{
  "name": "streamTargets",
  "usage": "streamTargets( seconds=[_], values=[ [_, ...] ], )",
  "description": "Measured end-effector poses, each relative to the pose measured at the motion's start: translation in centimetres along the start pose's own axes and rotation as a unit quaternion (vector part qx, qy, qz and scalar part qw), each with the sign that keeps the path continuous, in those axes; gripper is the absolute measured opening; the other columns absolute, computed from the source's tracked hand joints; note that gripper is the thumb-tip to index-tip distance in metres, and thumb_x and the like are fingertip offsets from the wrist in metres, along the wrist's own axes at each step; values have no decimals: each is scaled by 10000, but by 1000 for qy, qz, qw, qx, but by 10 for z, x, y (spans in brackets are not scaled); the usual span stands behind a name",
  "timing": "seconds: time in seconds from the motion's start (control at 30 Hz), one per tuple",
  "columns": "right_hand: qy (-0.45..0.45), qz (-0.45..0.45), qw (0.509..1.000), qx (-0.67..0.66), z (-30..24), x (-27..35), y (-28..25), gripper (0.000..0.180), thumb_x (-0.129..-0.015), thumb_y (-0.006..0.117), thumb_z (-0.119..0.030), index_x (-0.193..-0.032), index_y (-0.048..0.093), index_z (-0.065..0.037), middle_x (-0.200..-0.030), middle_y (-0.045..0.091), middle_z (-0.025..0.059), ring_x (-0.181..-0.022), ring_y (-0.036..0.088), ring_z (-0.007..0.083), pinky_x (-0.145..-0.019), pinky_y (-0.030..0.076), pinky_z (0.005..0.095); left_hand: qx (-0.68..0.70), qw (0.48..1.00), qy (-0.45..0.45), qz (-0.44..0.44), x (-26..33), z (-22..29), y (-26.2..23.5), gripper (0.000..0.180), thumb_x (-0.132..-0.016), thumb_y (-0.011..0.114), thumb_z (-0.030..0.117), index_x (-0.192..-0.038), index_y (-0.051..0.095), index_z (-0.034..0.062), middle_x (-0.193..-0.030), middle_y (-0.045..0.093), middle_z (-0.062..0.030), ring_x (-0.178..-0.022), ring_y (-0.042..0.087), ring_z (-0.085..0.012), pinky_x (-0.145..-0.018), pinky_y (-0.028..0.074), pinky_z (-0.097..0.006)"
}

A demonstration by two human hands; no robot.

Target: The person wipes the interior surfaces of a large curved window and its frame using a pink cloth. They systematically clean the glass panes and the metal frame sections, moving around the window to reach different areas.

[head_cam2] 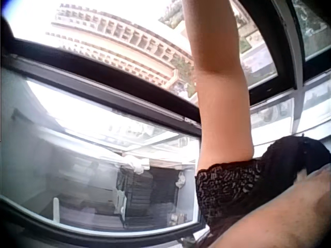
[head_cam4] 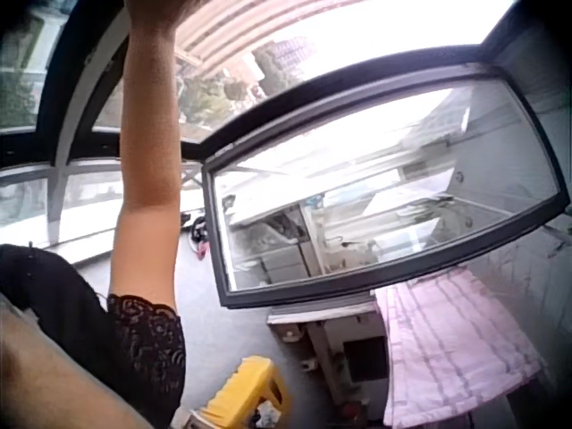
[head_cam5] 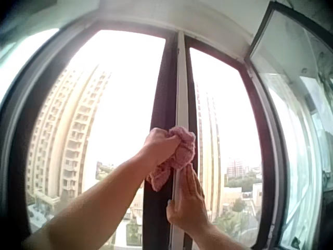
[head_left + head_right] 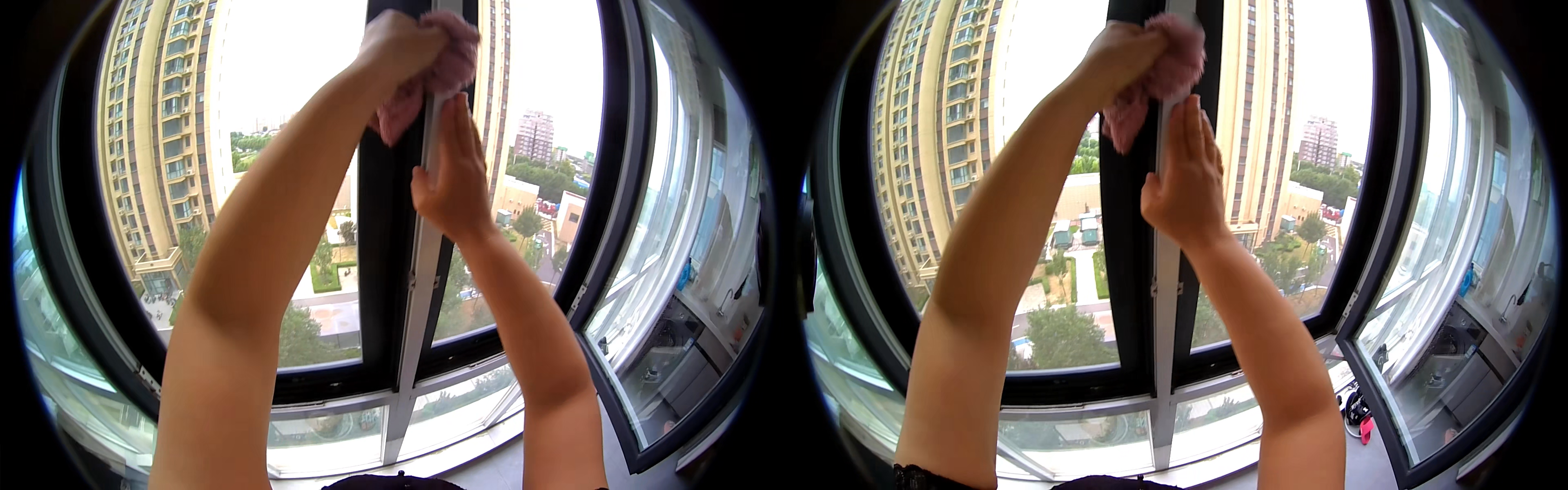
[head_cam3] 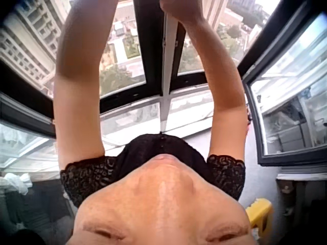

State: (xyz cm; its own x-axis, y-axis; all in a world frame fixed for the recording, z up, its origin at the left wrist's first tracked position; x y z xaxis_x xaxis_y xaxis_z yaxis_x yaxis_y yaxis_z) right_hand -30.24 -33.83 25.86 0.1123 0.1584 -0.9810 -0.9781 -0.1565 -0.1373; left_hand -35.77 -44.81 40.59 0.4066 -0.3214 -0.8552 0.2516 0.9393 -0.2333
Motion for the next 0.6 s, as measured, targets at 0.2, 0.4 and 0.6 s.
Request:
streamTargets(
  seconds=[0.2,0.4,0.6],
  values=[
    [60,-79,969,-227,37,9,-20,731,-695,514,22,-1424,497,-34,-1568,346,151,-1497,195,337,-1216,181,401,-104,993,-54,-35,106,-55,18,325,-812,547,245,-861,733,-17,-814,690,-256,-805,692,-397,-780,540,-436],
    [128,-121,966,-191,21,34,-34,746,-729,436,-4,-1468,464,-100,-1560,385,78,-1514,160,272,-1225,141,424,-173,960,-130,-180,190,-100,37,281,-783,557,172,-924,735,7,-889,680,-278,-894,664,-435,-811,529,-455],
    [218,-10,944,-248,10,60,-41,500,-903,528,-159,-1388,535,-38,-1470,481,161,-1389,398,303,-1132,328,399,179,917,-321,-154,203,-92,-5,261,-854,591,63,-1085,677,-21,-954,701,-149,-841,706,-247,-742,601,-334]
  ],
)
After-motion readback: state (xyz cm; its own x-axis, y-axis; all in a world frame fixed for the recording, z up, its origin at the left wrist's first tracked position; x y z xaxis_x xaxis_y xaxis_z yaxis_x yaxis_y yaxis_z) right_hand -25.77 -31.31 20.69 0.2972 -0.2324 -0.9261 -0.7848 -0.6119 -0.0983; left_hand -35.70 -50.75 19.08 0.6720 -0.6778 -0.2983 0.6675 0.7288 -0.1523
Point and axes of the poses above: each hand's wrist, its own x-axis away from the middle knuckle, its own y-axis out of the palm, z = x × y, the point moved 2 cm from there along -x, towards the middle knuckle
